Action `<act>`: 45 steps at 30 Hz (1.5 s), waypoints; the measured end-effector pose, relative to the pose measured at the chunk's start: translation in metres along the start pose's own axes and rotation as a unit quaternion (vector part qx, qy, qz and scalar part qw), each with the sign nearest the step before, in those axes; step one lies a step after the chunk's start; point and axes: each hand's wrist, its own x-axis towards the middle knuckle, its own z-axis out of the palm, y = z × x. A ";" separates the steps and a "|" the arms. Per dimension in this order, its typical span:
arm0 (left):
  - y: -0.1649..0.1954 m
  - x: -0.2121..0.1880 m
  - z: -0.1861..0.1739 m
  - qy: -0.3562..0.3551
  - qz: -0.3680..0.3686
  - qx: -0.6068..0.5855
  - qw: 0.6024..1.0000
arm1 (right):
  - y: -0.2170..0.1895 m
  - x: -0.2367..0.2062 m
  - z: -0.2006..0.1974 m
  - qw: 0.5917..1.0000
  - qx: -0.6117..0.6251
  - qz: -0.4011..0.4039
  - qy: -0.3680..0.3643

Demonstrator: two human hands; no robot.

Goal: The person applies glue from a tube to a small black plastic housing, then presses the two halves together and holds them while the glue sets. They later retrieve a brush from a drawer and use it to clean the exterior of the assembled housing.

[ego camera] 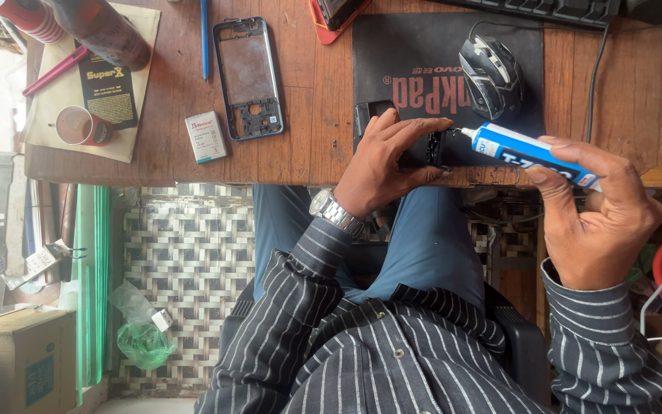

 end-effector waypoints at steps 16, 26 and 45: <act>0.002 0.000 -0.003 0.014 0.016 -0.007 1.000 | 0.000 -0.001 -0.001 1.000 0.009 0.012 0.004; 0.000 0.000 0.000 0.003 -0.001 -0.003 1.000 | 0.004 -0.002 -0.001 1.000 0.023 0.018 0.002; 0.000 0.000 -0.001 -0.001 0.001 0.000 1.000 | -0.006 -0.001 0.000 0.999 0.023 0.043 0.001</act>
